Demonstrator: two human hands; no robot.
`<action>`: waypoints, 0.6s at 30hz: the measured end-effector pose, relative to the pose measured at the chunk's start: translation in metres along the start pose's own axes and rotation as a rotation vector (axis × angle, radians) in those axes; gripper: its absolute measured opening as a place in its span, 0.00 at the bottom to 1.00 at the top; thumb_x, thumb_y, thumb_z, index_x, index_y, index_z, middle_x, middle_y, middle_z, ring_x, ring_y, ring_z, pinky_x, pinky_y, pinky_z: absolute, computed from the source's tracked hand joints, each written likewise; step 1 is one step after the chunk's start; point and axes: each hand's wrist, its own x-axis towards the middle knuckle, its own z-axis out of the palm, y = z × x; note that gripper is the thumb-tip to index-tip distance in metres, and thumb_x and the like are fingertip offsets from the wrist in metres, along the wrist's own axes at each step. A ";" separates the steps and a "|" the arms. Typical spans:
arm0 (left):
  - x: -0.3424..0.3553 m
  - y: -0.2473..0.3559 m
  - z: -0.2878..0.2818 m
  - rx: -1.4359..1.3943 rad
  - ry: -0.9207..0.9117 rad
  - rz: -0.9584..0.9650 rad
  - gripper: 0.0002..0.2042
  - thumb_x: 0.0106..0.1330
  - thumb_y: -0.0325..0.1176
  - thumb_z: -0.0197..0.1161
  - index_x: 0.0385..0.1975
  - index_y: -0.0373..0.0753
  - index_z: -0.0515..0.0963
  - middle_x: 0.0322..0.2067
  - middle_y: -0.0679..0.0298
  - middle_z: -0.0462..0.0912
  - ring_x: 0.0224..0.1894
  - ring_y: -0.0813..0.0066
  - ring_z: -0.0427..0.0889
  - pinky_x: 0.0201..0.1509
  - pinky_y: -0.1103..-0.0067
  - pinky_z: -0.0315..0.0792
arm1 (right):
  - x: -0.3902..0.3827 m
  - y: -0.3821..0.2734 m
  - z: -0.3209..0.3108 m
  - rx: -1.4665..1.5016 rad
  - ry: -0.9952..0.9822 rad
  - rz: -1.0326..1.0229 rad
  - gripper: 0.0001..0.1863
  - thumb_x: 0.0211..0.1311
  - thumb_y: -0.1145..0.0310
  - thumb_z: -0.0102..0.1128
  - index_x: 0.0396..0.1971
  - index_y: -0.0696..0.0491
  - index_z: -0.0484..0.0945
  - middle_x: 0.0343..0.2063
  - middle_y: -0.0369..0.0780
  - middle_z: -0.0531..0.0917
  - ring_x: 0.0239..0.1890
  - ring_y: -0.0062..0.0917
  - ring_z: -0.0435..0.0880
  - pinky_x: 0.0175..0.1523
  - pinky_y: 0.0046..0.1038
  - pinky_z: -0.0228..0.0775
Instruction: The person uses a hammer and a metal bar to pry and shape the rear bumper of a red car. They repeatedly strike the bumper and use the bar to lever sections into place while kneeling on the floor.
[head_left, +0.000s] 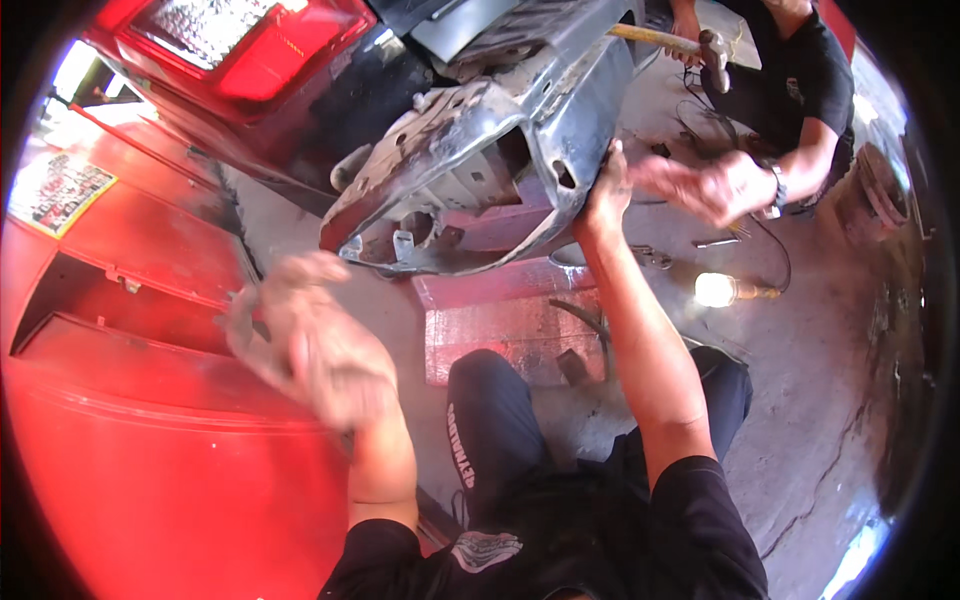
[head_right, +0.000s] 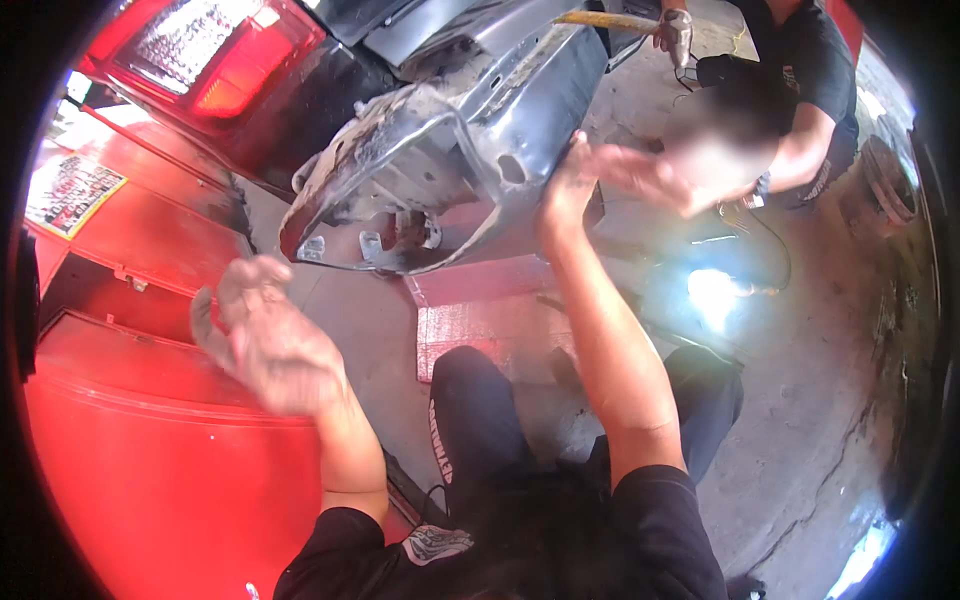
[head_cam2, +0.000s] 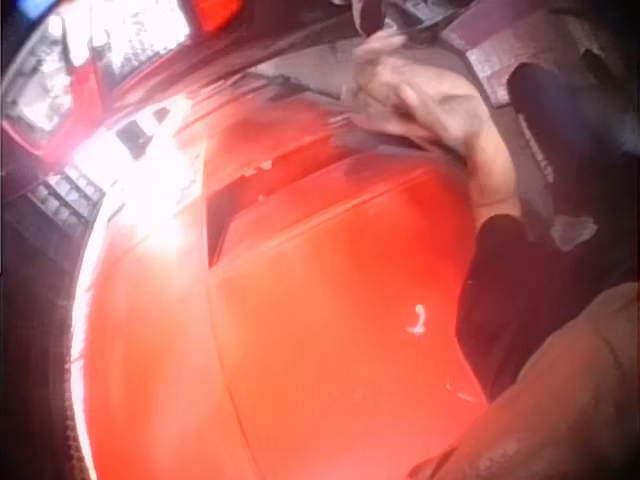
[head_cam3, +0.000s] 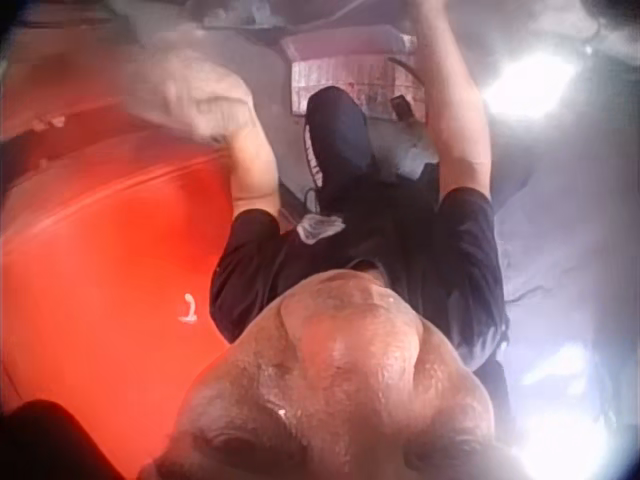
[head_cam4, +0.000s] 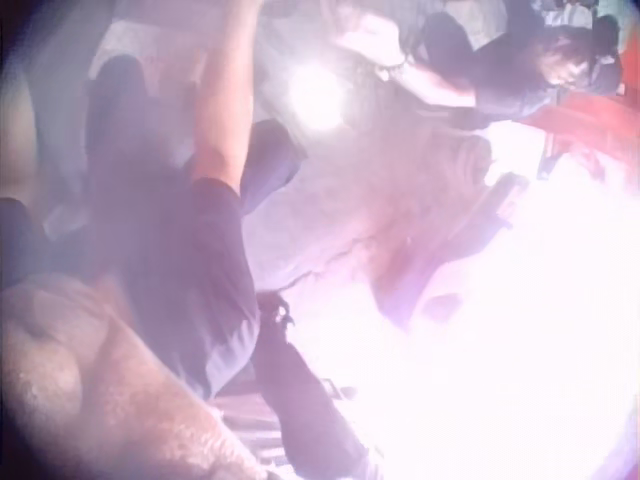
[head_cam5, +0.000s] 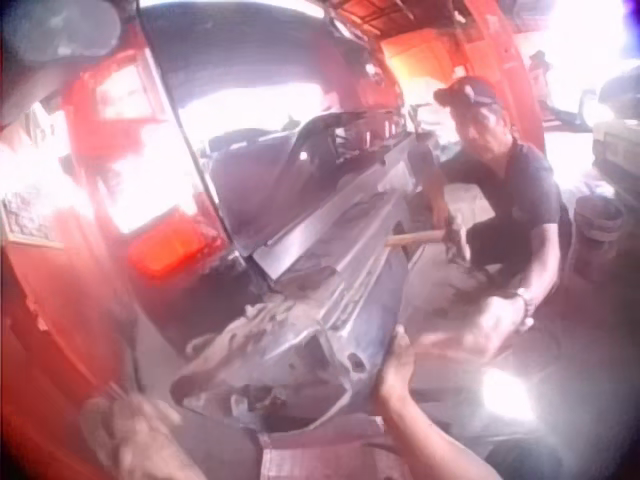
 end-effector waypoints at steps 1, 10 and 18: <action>-0.006 0.017 0.013 -0.286 -0.094 -0.094 0.27 0.65 0.42 0.59 0.61 0.37 0.62 0.46 0.49 0.73 0.42 0.62 0.76 0.43 0.65 0.65 | 0.024 0.016 -0.022 -0.153 -0.017 -0.141 0.23 0.74 0.54 0.43 0.50 0.57 0.76 0.46 0.40 0.82 0.45 0.28 0.80 0.53 0.32 0.72; -0.006 0.032 0.042 -1.182 -0.485 -0.242 0.27 0.71 0.36 0.56 0.67 0.45 0.56 0.57 0.55 0.70 0.39 0.50 0.83 0.53 0.58 0.59 | 0.034 0.009 -0.032 -0.646 -0.113 -0.587 0.16 0.68 0.65 0.44 0.41 0.59 0.79 0.33 0.41 0.81 0.37 0.26 0.77 0.46 0.28 0.68; 0.022 0.069 0.029 -1.011 -0.528 -0.688 0.19 0.72 0.30 0.55 0.61 0.43 0.68 0.49 0.59 0.76 0.40 0.49 0.86 0.55 0.58 0.63 | 0.051 0.033 -0.049 -0.460 -0.173 -0.581 0.20 0.74 0.62 0.39 0.43 0.63 0.77 0.36 0.43 0.80 0.38 0.27 0.77 0.48 0.26 0.68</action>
